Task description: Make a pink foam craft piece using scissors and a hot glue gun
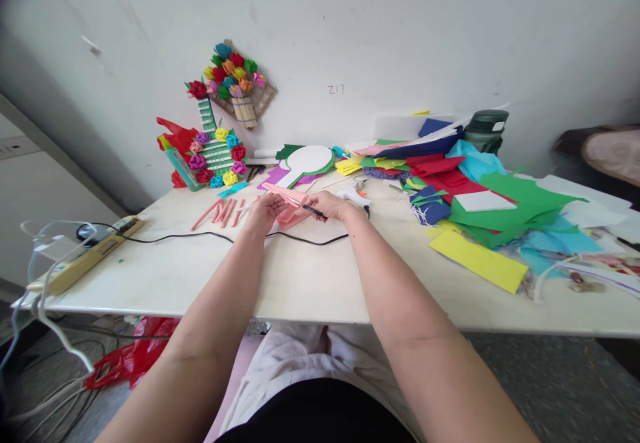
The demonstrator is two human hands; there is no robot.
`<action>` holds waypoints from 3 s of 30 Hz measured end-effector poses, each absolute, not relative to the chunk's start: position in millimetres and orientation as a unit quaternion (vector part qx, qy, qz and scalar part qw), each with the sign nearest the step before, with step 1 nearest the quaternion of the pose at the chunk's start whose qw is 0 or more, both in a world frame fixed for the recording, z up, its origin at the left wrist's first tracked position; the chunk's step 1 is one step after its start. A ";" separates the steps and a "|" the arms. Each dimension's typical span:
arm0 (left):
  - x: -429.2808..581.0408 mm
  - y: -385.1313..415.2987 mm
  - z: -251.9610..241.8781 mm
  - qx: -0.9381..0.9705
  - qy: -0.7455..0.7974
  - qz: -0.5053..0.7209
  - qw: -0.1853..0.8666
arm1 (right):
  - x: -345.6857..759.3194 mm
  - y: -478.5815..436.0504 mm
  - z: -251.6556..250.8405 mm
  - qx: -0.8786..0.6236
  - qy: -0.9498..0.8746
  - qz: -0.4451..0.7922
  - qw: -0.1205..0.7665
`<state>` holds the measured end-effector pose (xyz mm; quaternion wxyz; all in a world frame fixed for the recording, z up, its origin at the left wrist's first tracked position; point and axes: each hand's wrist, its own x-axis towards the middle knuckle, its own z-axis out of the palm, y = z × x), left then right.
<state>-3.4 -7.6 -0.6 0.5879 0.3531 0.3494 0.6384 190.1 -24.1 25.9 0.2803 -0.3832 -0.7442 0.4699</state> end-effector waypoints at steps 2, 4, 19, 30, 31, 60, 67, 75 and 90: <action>-3.2 -7.1 -0.7 0.352 0.352 0.638 0.587 | 189.8 -23.8 25.8 -0.384 -0.745 0.469 0.280; -3.1 -6.7 -0.6 0.351 0.355 0.639 0.585 | 189.8 -23.2 25.5 -0.381 -0.747 0.467 0.282; -2.4 -8.8 1.9 0.346 0.356 0.634 0.593 | 191.9 -17.4 20.4 -0.370 -0.747 0.475 0.284; -3.0 -6.9 -1.2 0.362 0.333 0.632 0.598 | 190.4 -20.9 22.8 -0.381 -0.742 0.476 0.278; -3.0 -6.6 -1.5 0.362 0.333 0.633 0.599 | 190.2 -21.0 22.6 -0.382 -0.740 0.477 0.280; 0.1 -10.9 -1.0 0.385 0.323 0.633 0.589 | 188.8 -17.4 17.7 -0.386 -0.723 0.497 0.286; -2.3 -6.0 -4.3 0.388 0.320 0.631 0.591 | 187.5 -18.5 18.7 -0.392 -0.727 0.485 0.289; -3.6 -5.2 -5.4 0.387 0.316 0.632 0.593 | 187.0 -20.6 20.8 -0.386 -0.736 0.466 0.305; 0.9 -10.4 -1.6 0.404 0.323 0.618 0.592 | 186.7 -18.1 19.6 -0.388 -0.722 0.491 0.296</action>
